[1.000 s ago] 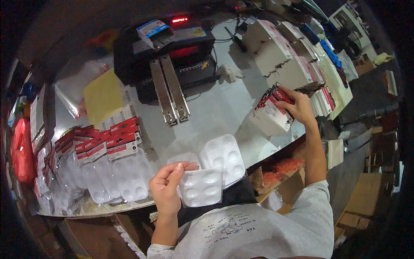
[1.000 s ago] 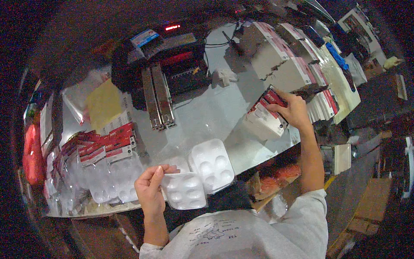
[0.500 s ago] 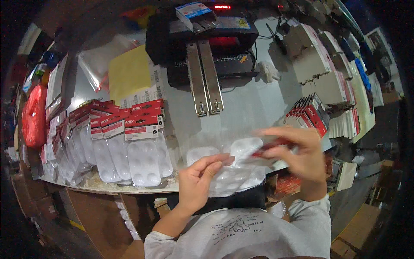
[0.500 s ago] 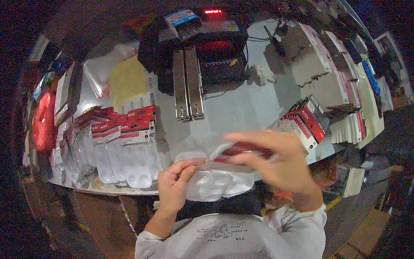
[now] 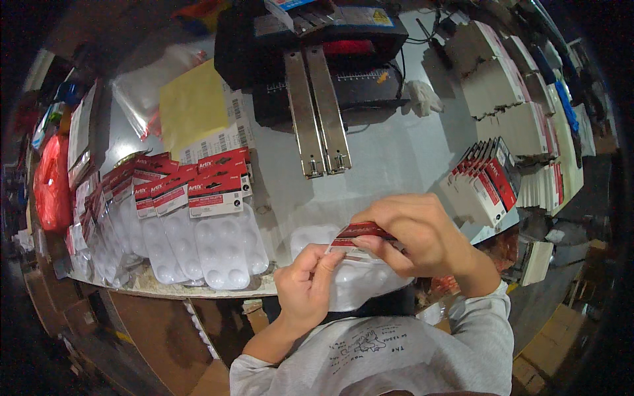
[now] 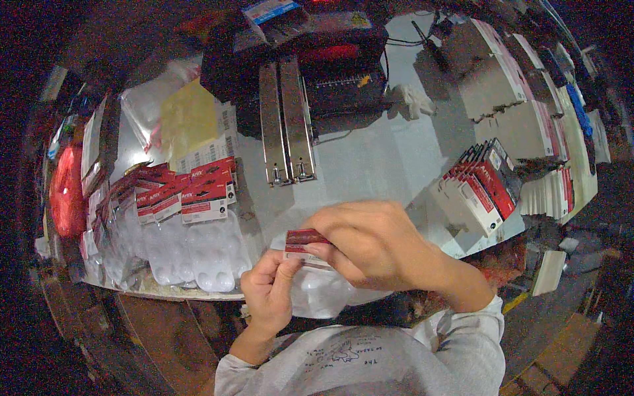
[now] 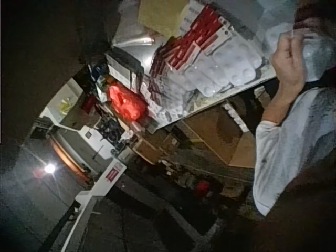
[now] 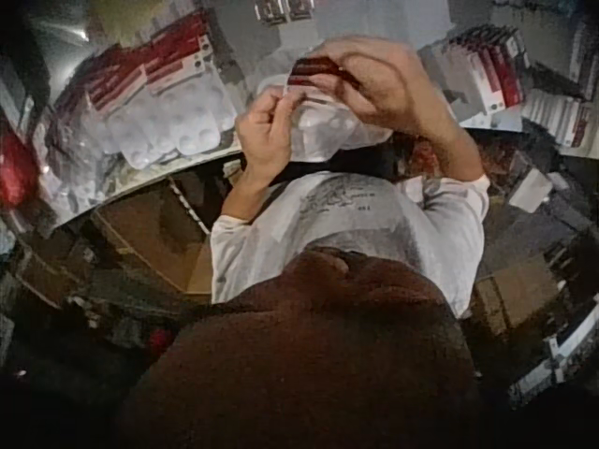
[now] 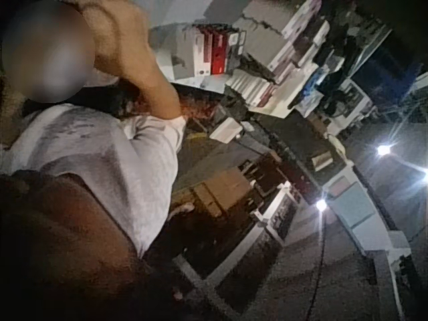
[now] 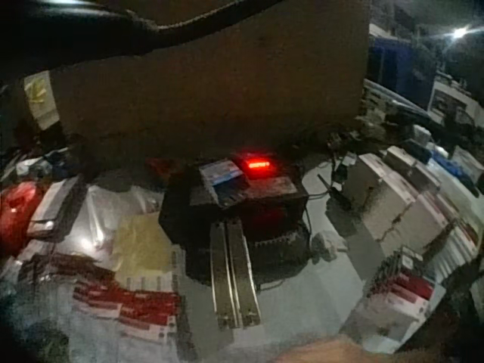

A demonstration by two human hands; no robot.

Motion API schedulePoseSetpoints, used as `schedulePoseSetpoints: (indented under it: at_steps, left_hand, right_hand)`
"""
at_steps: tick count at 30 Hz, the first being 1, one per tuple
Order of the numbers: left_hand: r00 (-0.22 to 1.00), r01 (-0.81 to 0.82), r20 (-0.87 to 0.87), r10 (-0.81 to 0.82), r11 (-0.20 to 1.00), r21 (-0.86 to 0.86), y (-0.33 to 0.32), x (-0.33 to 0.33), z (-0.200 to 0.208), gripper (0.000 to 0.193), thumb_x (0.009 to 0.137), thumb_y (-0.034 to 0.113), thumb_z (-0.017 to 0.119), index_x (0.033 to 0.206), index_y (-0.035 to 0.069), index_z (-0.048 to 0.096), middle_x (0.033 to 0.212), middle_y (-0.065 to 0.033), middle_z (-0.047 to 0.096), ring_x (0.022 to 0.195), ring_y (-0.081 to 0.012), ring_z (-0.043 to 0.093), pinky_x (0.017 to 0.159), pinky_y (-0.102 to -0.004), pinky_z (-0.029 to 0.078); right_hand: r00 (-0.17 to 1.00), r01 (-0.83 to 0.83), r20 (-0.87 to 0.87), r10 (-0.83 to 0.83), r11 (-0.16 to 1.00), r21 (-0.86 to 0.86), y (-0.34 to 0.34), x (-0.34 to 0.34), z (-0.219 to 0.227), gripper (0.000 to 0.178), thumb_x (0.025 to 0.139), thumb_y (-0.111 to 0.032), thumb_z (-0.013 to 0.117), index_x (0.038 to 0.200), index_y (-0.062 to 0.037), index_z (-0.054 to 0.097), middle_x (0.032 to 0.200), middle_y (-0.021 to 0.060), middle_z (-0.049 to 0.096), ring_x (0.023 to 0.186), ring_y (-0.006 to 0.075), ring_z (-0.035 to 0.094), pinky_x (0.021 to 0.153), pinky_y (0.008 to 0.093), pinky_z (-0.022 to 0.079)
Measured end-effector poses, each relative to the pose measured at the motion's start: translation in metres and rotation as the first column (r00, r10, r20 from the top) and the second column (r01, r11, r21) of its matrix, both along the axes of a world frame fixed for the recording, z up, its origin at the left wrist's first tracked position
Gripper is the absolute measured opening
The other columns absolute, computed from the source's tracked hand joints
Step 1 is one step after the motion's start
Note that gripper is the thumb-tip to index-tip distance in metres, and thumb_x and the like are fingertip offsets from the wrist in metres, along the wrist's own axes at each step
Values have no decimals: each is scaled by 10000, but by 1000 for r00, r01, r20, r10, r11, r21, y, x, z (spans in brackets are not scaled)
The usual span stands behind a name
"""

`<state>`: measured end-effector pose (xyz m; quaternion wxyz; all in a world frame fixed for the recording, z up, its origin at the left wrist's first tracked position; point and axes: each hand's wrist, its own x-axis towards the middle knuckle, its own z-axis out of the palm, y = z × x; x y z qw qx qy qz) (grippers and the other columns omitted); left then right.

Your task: The person repeatedly picks white plastic mixing palettes from a cardboard box, places them into clear plastic sleeves, and seals each sleeve with a red Artix label. The sealed units are stacked on the table and later placed into a larger cardboard box.

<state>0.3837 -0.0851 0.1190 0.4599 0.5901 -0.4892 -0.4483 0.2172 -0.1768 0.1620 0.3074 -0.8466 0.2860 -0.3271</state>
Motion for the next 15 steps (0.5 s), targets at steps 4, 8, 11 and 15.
schedulePoseSetpoints:
  at_steps: [4, 8, 11, 15]
  left_hand:
    - [992, -125, -23, 125, 992, -28, -1, 6, -1, 139, 868, 125, 592, 881, -5, 637, 616, 5, 579, 561, -31, 443, 506, -194, 361]
    - [916, -311, -243, 320, 947, 76, -5, 9, -9, 190, 887, 130, 568, 809, -36, 618, 705, 40, 549, 634, -15, 427, 565, -162, 326]
    - [929, -307, -190, 317, 948, 82, -6, 6, -17, 222, 902, 163, 546, 850, -37, 629, 708, 15, 574, 648, -44, 434, 590, -184, 360]
    - [942, -265, -180, 282, 958, 113, -2, 11, -18, 232, 909, 162, 527, 815, -36, 604, 699, 5, 572, 657, -53, 436, 608, -199, 370]
  right_hand:
    - [957, 284, -98, -273, 953, 111, -3, -13, 0, 255, 676, -134, 753, 842, -6, 608, 733, 99, 609, 588, 187, 567, 532, 281, 443]
    - [967, 250, -210, -142, 667, 702, 3, -28, -6, 273, 767, -272, 701, 841, -10, 690, 682, 67, 637, 565, 106, 578, 515, 252, 443]
    - [967, 245, -185, -178, 425, 871, 12, -31, -16, 239, 803, -239, 675, 854, -7, 691, 693, 45, 640, 551, 84, 574, 478, 239, 439]
    - [977, 66, 0, -214, 301, 951, 19, -29, -24, 199, 830, -162, 625, 805, 33, 652, 675, 61, 633, 555, 105, 601, 467, 220, 467]
